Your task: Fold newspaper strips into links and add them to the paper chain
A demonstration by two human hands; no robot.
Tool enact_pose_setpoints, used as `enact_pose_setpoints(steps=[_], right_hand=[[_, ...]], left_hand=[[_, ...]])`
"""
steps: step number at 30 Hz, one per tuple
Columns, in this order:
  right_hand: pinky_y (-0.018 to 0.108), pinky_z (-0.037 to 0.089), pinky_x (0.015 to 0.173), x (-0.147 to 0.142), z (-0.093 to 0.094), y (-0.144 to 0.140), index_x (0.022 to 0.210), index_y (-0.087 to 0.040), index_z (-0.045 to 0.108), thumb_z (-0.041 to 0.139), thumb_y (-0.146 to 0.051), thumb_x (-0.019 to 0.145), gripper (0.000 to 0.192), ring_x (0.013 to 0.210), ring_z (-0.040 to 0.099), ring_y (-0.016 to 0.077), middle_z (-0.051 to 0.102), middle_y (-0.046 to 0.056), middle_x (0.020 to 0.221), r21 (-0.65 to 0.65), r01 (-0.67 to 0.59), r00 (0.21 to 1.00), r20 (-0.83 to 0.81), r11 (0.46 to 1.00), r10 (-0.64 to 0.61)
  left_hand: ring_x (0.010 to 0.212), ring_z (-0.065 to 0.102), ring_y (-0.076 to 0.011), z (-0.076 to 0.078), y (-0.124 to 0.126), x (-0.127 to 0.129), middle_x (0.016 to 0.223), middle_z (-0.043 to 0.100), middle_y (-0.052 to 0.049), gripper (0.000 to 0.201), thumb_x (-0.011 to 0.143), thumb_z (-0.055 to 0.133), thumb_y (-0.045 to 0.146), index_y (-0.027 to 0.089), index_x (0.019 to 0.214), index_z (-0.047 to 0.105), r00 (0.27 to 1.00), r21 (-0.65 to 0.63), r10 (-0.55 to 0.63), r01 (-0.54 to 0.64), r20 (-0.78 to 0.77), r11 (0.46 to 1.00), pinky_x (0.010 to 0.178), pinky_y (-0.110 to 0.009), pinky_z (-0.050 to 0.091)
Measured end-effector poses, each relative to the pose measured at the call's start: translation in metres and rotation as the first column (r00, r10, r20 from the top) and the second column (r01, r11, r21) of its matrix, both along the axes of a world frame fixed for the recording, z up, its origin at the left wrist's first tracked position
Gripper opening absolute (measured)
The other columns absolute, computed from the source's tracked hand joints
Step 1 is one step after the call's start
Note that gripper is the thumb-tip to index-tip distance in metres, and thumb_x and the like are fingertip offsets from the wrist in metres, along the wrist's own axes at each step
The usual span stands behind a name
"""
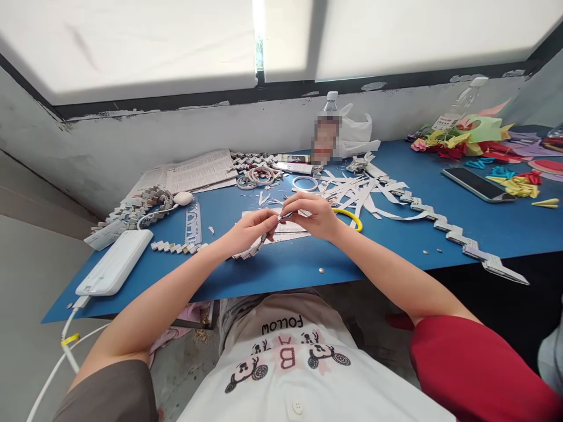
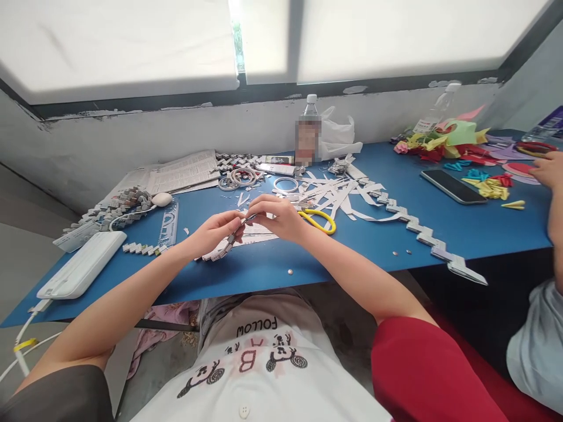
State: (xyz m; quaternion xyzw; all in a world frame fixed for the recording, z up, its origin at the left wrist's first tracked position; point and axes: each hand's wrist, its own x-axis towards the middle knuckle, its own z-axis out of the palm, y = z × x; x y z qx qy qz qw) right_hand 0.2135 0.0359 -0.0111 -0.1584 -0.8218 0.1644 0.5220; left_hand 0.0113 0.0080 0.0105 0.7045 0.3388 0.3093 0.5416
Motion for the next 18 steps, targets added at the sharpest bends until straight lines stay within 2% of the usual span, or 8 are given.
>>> enact_pose_setpoints(steps=[4, 7, 8, 10, 12, 13, 15, 18], right_hand=[[0.032, 0.054, 0.073, 0.001, 0.003, -0.003, 0.086, -0.024, 0.071, 0.063, -0.024, 0.086, 0.008, 0.080, 0.064, 0.0167, 0.068, 0.005, 0.086, -0.025, -0.026, 1.000, -0.001, 0.999, 0.026], [0.033, 0.054, 0.079, 0.005, 0.007, -0.003, 0.099, -0.024, 0.071, 0.067, -0.027, 0.081, 0.019, 0.094, 0.063, 0.0195, 0.068, 0.007, 0.103, -0.219, -0.075, 0.997, -0.021, 0.973, 0.072], [0.033, 0.054, 0.081, 0.006, 0.008, -0.003, 0.104, -0.023, 0.070, 0.066, -0.029, 0.081, 0.025, 0.099, 0.062, 0.0206, 0.066, 0.008, 0.109, -0.326, -0.102, 0.995, -0.028, 0.940, 0.098], [0.033, 0.055, 0.080, 0.007, 0.010, -0.002, 0.104, -0.020, 0.070, 0.061, -0.036, 0.083, 0.027, 0.098, 0.063, 0.0213, 0.066, 0.009, 0.110, -0.548, -0.154, 0.988, -0.063, 0.822, 0.143], [0.032, 0.055, 0.074, 0.006, 0.012, -0.001, 0.089, -0.016, 0.071, 0.056, -0.044, 0.086, 0.032, 0.085, 0.065, 0.0192, 0.069, 0.009, 0.095, -0.705, -0.164, 0.984, -0.072, 0.690, 0.160], [0.031, 0.055, 0.070, 0.005, 0.012, -0.001, 0.082, -0.014, 0.070, 0.057, -0.047, 0.085, 0.036, 0.077, 0.065, 0.0176, 0.069, 0.008, 0.086, -0.750, -0.145, 0.986, -0.052, 0.645, 0.161], [0.029, 0.054, 0.064, 0.002, 0.012, -0.001, 0.077, -0.013, 0.069, 0.063, -0.050, 0.081, 0.037, 0.065, 0.062, 0.0145, 0.067, 0.005, 0.074, -0.787, -0.092, 0.986, 0.014, 0.610, 0.168], [0.027, 0.051, 0.060, -0.001, 0.010, -0.001, 0.080, -0.014, 0.069, 0.069, -0.049, 0.076, 0.035, 0.060, 0.059, 0.0126, 0.065, 0.003, 0.068, -0.782, -0.049, 0.980, 0.081, 0.621, 0.179]], left_hand=[[0.064, 0.051, -0.0116, -0.001, -0.001, 0.000, 0.073, 0.052, 0.001, 0.040, 0.083, 0.056, 0.054, 0.016, 0.095, 0.060, 0.996, 0.125, 0.049, -0.040, -0.074, 0.991, 0.065, -0.028, 0.050], [0.066, 0.049, -0.0120, 0.001, -0.002, -0.002, 0.076, 0.057, 0.000, 0.037, 0.083, 0.060, 0.049, 0.017, 0.100, 0.062, 0.965, 0.355, 0.219, -0.158, -0.141, 0.921, 0.065, -0.026, 0.046], [0.066, 0.048, -0.0120, 0.001, -0.002, -0.004, 0.077, 0.057, 0.000, 0.035, 0.083, 0.061, 0.048, 0.018, 0.101, 0.062, 0.949, 0.442, 0.277, -0.185, -0.153, 0.878, 0.065, -0.026, 0.044], [0.066, 0.048, -0.0122, 0.002, -0.002, -0.006, 0.079, 0.059, -0.001, 0.033, 0.082, 0.062, 0.046, 0.018, 0.100, 0.063, 0.922, 0.578, 0.343, -0.185, -0.177, 0.795, 0.065, -0.026, 0.043], [0.067, 0.050, -0.0130, 0.001, -0.001, -0.008, 0.082, 0.061, -0.002, 0.031, 0.084, 0.061, 0.045, 0.018, 0.100, 0.062, 0.907, 0.647, 0.355, -0.131, -0.229, 0.751, 0.065, -0.026, 0.043], [0.069, 0.052, -0.0136, 0.000, -0.001, -0.008, 0.083, 0.062, -0.003, 0.031, 0.084, 0.060, 0.045, 0.019, 0.100, 0.062, 0.898, 0.662, 0.353, -0.097, -0.264, 0.743, 0.066, -0.027, 0.043], [0.070, 0.054, -0.0149, 0.000, 0.000, -0.008, 0.085, 0.063, -0.004, 0.029, 0.085, 0.059, 0.044, 0.019, 0.100, 0.061, 0.871, 0.665, 0.353, -0.042, -0.341, 0.746, 0.065, -0.027, 0.043], [0.070, 0.056, -0.0160, -0.001, 0.001, -0.006, 0.083, 0.064, -0.004, 0.029, 0.085, 0.059, 0.043, 0.020, 0.101, 0.060, 0.832, 0.632, 0.351, -0.002, -0.429, 0.775, 0.064, -0.027, 0.043]])
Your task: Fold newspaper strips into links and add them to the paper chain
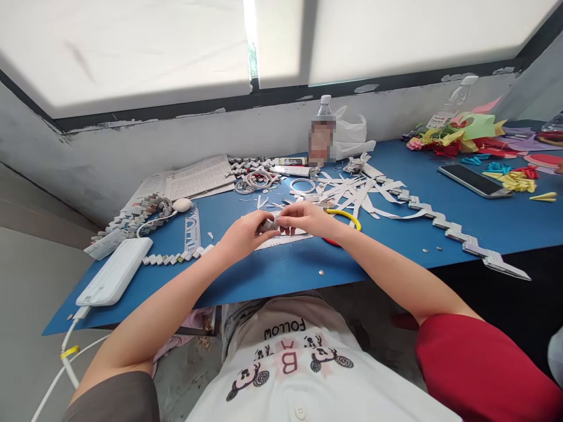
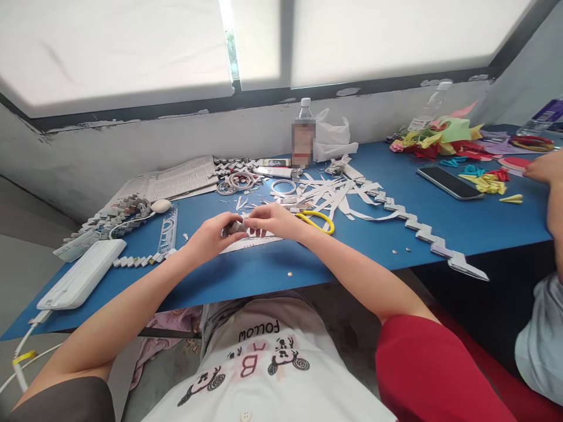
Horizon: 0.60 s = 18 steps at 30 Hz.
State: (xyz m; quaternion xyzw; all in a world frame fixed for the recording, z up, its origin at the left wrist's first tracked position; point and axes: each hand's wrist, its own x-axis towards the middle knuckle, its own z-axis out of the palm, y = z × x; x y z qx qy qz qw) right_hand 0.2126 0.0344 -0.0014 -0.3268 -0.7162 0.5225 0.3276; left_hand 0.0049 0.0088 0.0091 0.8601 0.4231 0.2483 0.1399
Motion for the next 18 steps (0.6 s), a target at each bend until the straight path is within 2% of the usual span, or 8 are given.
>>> enact_pose_setpoints(steps=[3, 6, 8, 10, 16, 18], right_hand=[[0.028, 0.049, 0.061, 0.000, -0.002, 0.001, 0.078, -0.014, 0.069, 0.070, -0.049, 0.075, 0.035, 0.061, 0.057, 0.0128, 0.064, 0.003, 0.065, 0.052, 0.008, 0.999, 0.045, 0.999, -0.011], [0.030, 0.049, 0.064, -0.001, -0.003, 0.000, 0.080, -0.014, 0.070, 0.070, -0.049, 0.074, 0.036, 0.064, 0.058, 0.0144, 0.066, 0.004, 0.069, 0.160, 0.112, 0.991, 0.059, 0.981, -0.123], [0.031, 0.051, 0.067, -0.003, -0.002, -0.001, 0.082, -0.016, 0.069, 0.072, -0.049, 0.072, 0.035, 0.069, 0.061, 0.0159, 0.068, 0.005, 0.076, 0.255, 0.210, 0.976, 0.009, 0.944, -0.219], [0.032, 0.052, 0.069, -0.004, -0.002, -0.004, 0.081, -0.017, 0.067, 0.073, -0.049, 0.071, 0.034, 0.073, 0.062, 0.0167, 0.068, 0.005, 0.081, 0.353, 0.258, 0.965, -0.040, 0.899, -0.260], [0.030, 0.051, 0.066, -0.006, -0.002, -0.009, 0.077, -0.019, 0.066, 0.068, -0.045, 0.080, 0.026, 0.070, 0.059, 0.0155, 0.065, 0.005, 0.079, 0.617, 0.262, 0.956, -0.061, 0.742, -0.287], [0.029, 0.050, 0.065, -0.005, -0.003, -0.009, 0.076, -0.019, 0.065, 0.067, -0.045, 0.081, 0.027, 0.068, 0.058, 0.0148, 0.064, 0.004, 0.077, 0.652, 0.248, 0.958, -0.057, 0.716, -0.281]], left_hand=[[0.069, 0.056, -0.0158, -0.001, 0.001, 0.001, 0.079, 0.064, -0.002, 0.032, 0.084, 0.061, 0.043, 0.020, 0.105, 0.059, 1.000, -0.046, 0.011, -0.012, -0.022, 0.999, 0.063, -0.027, 0.042], [0.067, 0.056, -0.0151, -0.002, 0.002, 0.001, 0.078, 0.064, -0.001, 0.030, 0.084, 0.060, 0.042, 0.020, 0.104, 0.058, 0.999, -0.051, 0.040, -0.040, 0.007, 0.998, 0.062, -0.026, 0.041], [0.065, 0.056, -0.0146, -0.004, 0.002, 0.000, 0.076, 0.064, 0.000, 0.029, 0.084, 0.059, 0.041, 0.020, 0.104, 0.056, 0.997, -0.058, 0.060, -0.057, 0.046, 0.997, 0.062, -0.026, 0.041], [0.063, 0.056, -0.0142, -0.005, 0.003, 0.000, 0.073, 0.065, 0.001, 0.030, 0.084, 0.059, 0.041, 0.021, 0.106, 0.055, 0.994, -0.076, 0.061, -0.055, 0.085, 0.996, 0.062, -0.025, 0.041], [0.059, 0.054, -0.0126, -0.005, 0.000, 0.002, 0.069, 0.064, 0.003, 0.027, 0.084, 0.058, 0.040, 0.022, 0.104, 0.054, 0.990, -0.107, 0.054, -0.040, 0.133, 0.993, 0.061, -0.024, 0.040], [0.057, 0.052, -0.0120, -0.004, -0.001, 0.003, 0.066, 0.062, 0.004, 0.026, 0.084, 0.059, 0.039, 0.021, 0.102, 0.054, 0.989, -0.107, 0.058, -0.044, 0.134, 0.993, 0.060, -0.024, 0.039]])
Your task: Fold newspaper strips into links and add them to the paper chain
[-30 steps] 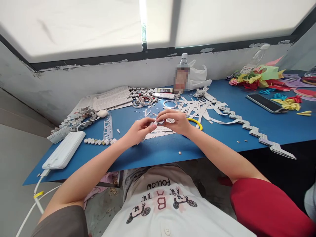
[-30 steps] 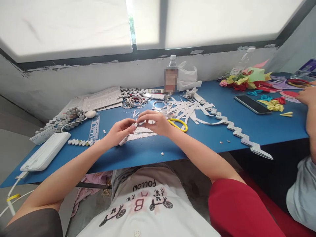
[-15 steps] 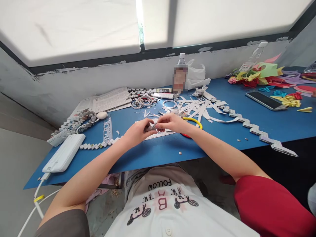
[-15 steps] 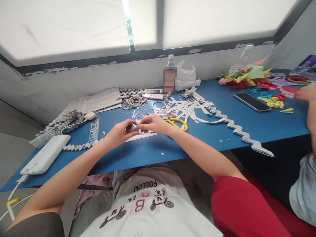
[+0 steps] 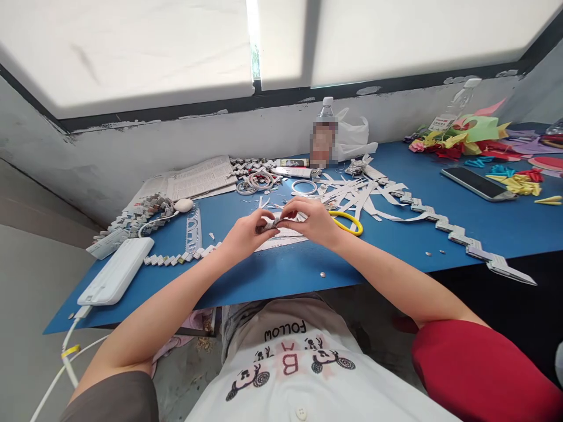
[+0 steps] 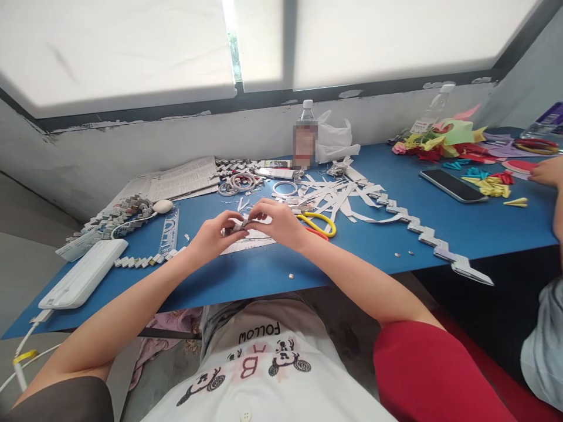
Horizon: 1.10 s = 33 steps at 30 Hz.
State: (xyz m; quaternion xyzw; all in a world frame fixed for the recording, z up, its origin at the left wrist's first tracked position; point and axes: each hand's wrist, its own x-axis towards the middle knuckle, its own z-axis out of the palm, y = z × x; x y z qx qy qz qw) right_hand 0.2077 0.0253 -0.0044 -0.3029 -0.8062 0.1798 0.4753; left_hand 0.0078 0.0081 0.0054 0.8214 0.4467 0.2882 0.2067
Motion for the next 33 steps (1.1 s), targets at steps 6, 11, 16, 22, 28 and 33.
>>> enact_pose_setpoints(steps=[6, 11, 16, 22, 28, 33], right_hand=[[0.028, 0.050, 0.064, 0.002, -0.003, 0.004, 0.075, -0.018, 0.066, 0.063, -0.045, 0.085, 0.028, 0.067, 0.059, 0.0144, 0.064, 0.004, 0.076, 0.014, -0.051, 0.997, 0.062, 0.999, 0.050], [0.028, 0.049, 0.066, 0.004, -0.008, 0.007, 0.076, -0.019, 0.069, 0.063, -0.037, 0.086, 0.022, 0.071, 0.062, 0.0160, 0.067, 0.005, 0.076, 0.099, -0.080, 0.993, 0.090, 0.992, 0.071], [0.029, 0.048, 0.066, 0.005, -0.011, 0.010, 0.079, -0.019, 0.071, 0.061, -0.034, 0.088, 0.020, 0.073, 0.062, 0.0173, 0.069, 0.006, 0.078, 0.156, -0.099, 0.986, 0.152, 0.983, 0.075], [0.031, 0.048, 0.069, 0.006, -0.011, 0.010, 0.080, -0.022, 0.073, 0.058, -0.037, 0.090, 0.023, 0.075, 0.063, 0.0188, 0.071, 0.007, 0.082, 0.115, -0.072, 0.971, 0.233, 0.991, 0.044], [0.032, 0.049, 0.070, 0.001, -0.004, 0.005, 0.079, -0.021, 0.074, 0.059, -0.044, 0.087, 0.029, 0.075, 0.062, 0.0189, 0.070, 0.007, 0.081, -0.048, 0.003, 0.992, 0.125, 0.999, 0.003], [0.033, 0.054, 0.073, 0.000, 0.001, 0.007, 0.101, -0.018, 0.071, 0.071, -0.045, 0.076, 0.037, 0.080, 0.065, 0.0190, 0.070, 0.008, 0.096, -0.313, -0.001, 0.998, -0.067, 0.950, -0.020]], left_hand=[[0.058, 0.054, -0.0130, 0.001, -0.002, 0.000, 0.065, 0.060, 0.004, 0.023, 0.086, 0.057, 0.039, 0.022, 0.100, 0.054, 0.997, 0.041, 0.004, -0.001, -0.076, 0.999, 0.060, -0.024, 0.040], [0.068, 0.062, -0.0160, -0.004, -0.001, 0.000, 0.074, 0.065, 0.001, 0.023, 0.087, 0.059, 0.037, 0.022, 0.103, 0.054, 0.981, 0.137, 0.023, 0.004, -0.194, 0.991, 0.063, -0.025, 0.043], [0.080, 0.065, -0.0189, -0.007, 0.001, -0.001, 0.084, 0.068, -0.002, 0.021, 0.088, 0.057, 0.035, 0.022, 0.105, 0.055, 0.963, 0.190, 0.018, 0.035, -0.270, 0.981, 0.067, -0.026, 0.045], [0.085, 0.065, -0.0215, -0.009, 0.002, -0.001, 0.084, 0.068, -0.003, 0.022, 0.088, 0.056, 0.035, 0.022, 0.106, 0.055, 0.955, 0.184, 0.011, 0.046, -0.297, 0.982, 0.071, -0.029, 0.046], [0.076, 0.063, -0.0193, -0.006, 0.003, 0.000, 0.083, 0.068, -0.004, 0.023, 0.088, 0.054, 0.038, 0.021, 0.103, 0.060, 0.985, 0.123, 0.053, -0.033, -0.164, 0.992, 0.068, -0.029, 0.045], [0.065, 0.056, -0.0151, 0.002, 0.002, -0.003, 0.076, 0.066, -0.002, 0.025, 0.089, 0.052, 0.040, 0.019, 0.101, 0.061, 0.997, 0.083, 0.066, -0.064, -0.025, 0.994, 0.063, -0.026, 0.042]])
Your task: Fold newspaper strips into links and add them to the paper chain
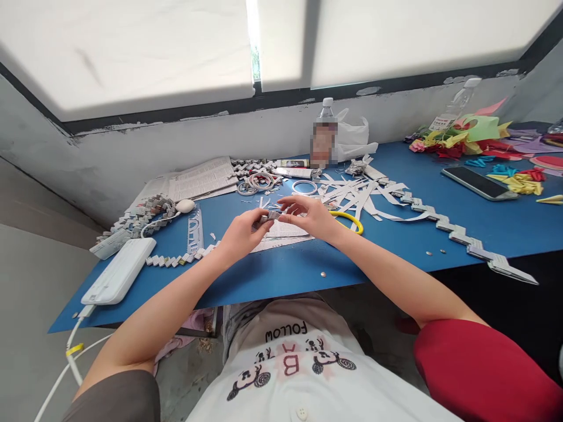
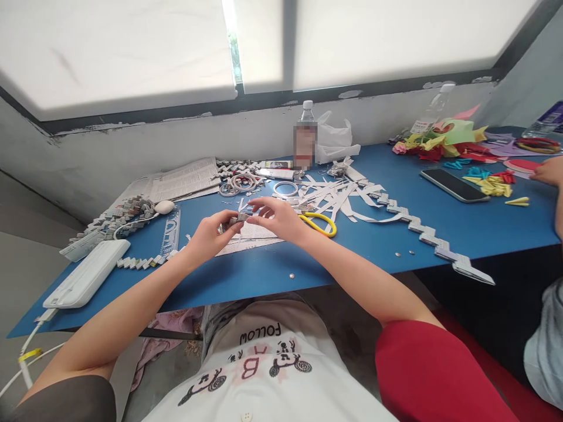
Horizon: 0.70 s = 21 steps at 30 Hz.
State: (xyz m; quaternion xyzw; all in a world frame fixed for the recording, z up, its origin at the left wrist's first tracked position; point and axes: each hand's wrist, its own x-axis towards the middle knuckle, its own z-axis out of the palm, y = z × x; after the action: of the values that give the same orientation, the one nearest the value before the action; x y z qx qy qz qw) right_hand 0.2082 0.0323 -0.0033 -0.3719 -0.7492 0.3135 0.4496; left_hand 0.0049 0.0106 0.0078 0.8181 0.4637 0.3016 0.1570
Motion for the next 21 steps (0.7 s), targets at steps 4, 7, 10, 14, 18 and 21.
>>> enact_pose_setpoints(steps=[4, 7, 10, 14, 18, 21], right_hand=[[0.033, 0.054, 0.069, -0.003, -0.004, 0.000, 0.092, -0.014, 0.071, 0.069, -0.046, 0.076, 0.035, 0.071, 0.064, 0.0173, 0.070, 0.006, 0.079, -0.175, -0.115, 0.992, -0.072, 0.978, 0.103], [0.031, 0.053, 0.068, -0.007, -0.008, -0.002, 0.089, -0.015, 0.068, 0.068, -0.047, 0.076, 0.034, 0.068, 0.062, 0.0154, 0.068, 0.004, 0.073, -0.213, -0.190, 0.979, -0.117, 0.958, 0.169], [0.030, 0.051, 0.065, -0.012, -0.011, -0.003, 0.086, -0.015, 0.066, 0.066, -0.050, 0.077, 0.036, 0.068, 0.062, 0.0145, 0.067, 0.003, 0.073, -0.259, -0.244, 0.968, -0.130, 0.935, 0.216], [0.027, 0.048, 0.060, -0.015, -0.012, -0.003, 0.076, -0.015, 0.062, 0.064, -0.052, 0.078, 0.037, 0.060, 0.057, 0.0121, 0.063, 0.001, 0.065, -0.302, -0.281, 0.957, -0.158, 0.911, 0.243], [0.025, 0.044, 0.055, -0.015, -0.010, -0.004, 0.071, -0.016, 0.060, 0.067, -0.053, 0.075, 0.038, 0.055, 0.052, 0.0104, 0.058, -0.001, 0.058, -0.318, -0.285, 0.956, -0.165, 0.904, 0.243], [0.025, 0.042, 0.052, -0.015, -0.009, -0.004, 0.070, -0.016, 0.058, 0.068, -0.055, 0.072, 0.040, 0.052, 0.051, 0.0100, 0.057, -0.002, 0.056, -0.320, -0.269, 0.960, -0.170, 0.909, 0.224]], left_hand=[[0.057, 0.050, -0.0130, 0.005, -0.001, 0.000, 0.061, 0.059, 0.001, 0.031, 0.091, 0.048, 0.046, 0.018, 0.091, 0.062, 0.999, -0.026, -0.010, 0.011, 0.040, 1.000, 0.059, -0.025, 0.039], [0.052, 0.046, -0.0121, 0.005, -0.001, 0.002, 0.054, 0.053, 0.003, 0.036, 0.093, 0.045, 0.048, 0.018, 0.079, 0.061, 0.998, -0.060, -0.021, 0.025, 0.061, 0.998, 0.056, -0.025, 0.037], [0.053, 0.047, -0.0128, 0.002, -0.001, 0.003, 0.052, 0.052, 0.003, 0.038, 0.094, 0.042, 0.047, 0.019, 0.074, 0.059, 0.998, -0.050, -0.031, 0.033, 0.048, 0.998, 0.058, -0.026, 0.038], [0.067, 0.055, -0.0155, -0.002, -0.001, 0.002, 0.069, 0.064, -0.001, 0.028, 0.094, 0.043, 0.040, 0.019, 0.090, 0.061, 1.000, 0.026, -0.014, 0.014, -0.014, 1.000, 0.070, -0.029, 0.042], [0.082, 0.060, -0.0172, -0.004, -0.001, 0.001, 0.093, 0.069, -0.005, 0.026, 0.094, 0.043, 0.035, 0.021, 0.109, 0.060, 0.998, 0.070, -0.070, 0.069, 0.008, 0.995, 0.074, -0.029, 0.045], [0.079, 0.059, -0.0167, -0.003, 0.000, 0.000, 0.090, 0.069, -0.005, 0.024, 0.093, 0.044, 0.034, 0.021, 0.100, 0.063, 0.996, 0.088, -0.092, 0.092, 0.004, 0.992, 0.071, -0.028, 0.046]])
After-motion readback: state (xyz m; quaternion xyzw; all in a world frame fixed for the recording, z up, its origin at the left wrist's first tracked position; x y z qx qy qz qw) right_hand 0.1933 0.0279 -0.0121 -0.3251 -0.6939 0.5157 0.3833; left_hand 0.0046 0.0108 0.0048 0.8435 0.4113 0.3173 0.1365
